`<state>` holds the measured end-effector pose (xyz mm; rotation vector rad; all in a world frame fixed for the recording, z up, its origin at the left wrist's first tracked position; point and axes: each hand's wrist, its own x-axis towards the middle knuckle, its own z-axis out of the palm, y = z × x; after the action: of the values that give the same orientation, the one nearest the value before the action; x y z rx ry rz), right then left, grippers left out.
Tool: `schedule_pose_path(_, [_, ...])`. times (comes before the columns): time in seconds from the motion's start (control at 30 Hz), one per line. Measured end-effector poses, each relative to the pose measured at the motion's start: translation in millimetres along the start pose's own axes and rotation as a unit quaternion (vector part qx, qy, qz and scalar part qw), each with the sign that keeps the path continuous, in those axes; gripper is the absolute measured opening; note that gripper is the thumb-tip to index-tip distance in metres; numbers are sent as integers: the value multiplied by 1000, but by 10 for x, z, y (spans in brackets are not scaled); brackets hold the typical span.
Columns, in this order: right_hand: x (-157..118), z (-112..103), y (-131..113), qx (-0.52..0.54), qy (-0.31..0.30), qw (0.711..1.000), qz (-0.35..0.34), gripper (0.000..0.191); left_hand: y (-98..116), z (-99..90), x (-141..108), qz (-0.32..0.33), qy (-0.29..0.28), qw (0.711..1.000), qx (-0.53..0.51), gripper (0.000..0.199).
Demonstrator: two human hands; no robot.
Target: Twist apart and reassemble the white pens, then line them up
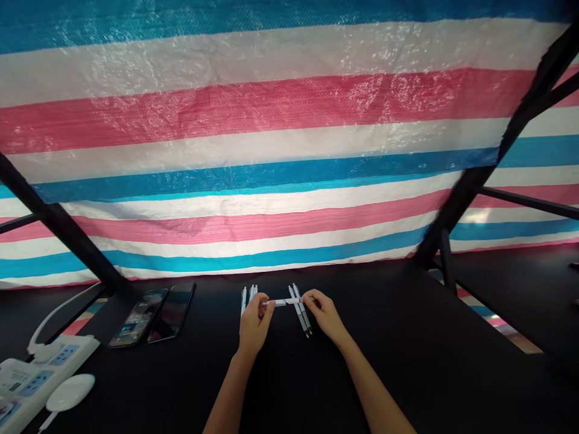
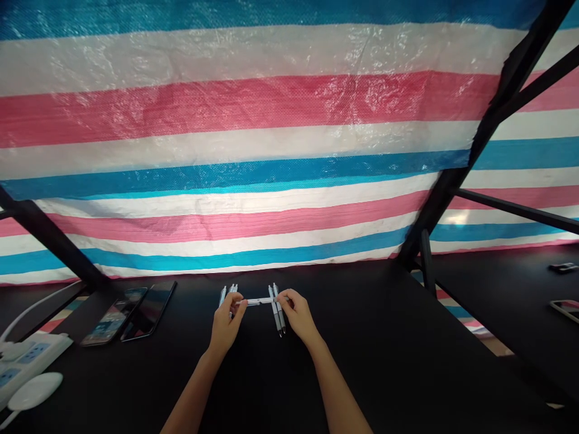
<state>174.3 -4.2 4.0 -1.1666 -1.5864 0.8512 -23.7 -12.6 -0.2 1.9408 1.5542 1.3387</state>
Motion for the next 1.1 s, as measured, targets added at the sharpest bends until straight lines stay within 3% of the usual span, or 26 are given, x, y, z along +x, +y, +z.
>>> schedule_pose_path(0.23, [18,-11,49,20,16,999,23,34,10,9,-2,28,-5,1000,-9,19])
schedule_pose_path(0.37, [13,18,45,24,3,1000,13,34,25,-24,-1,36,15,999,3,37])
schedule_pose_path(0.5, [19,11,50,28,11,999,11,36,23,-27,0,9,21,1000,-9,20])
schedule_pose_path(0.63, [21,-5,49,29,21,999,21,36,22,-10,5,37,-6,999,-9,20])
schedule_pose_path(0.8, [9,22,27,13,12,1000,15,34,13,-24,2,34,17,999,-4,34])
schedule_pose_path(1.1, [18,-5,28,9,41,999,18,35,28,-22,16,33,5,999,-5,22])
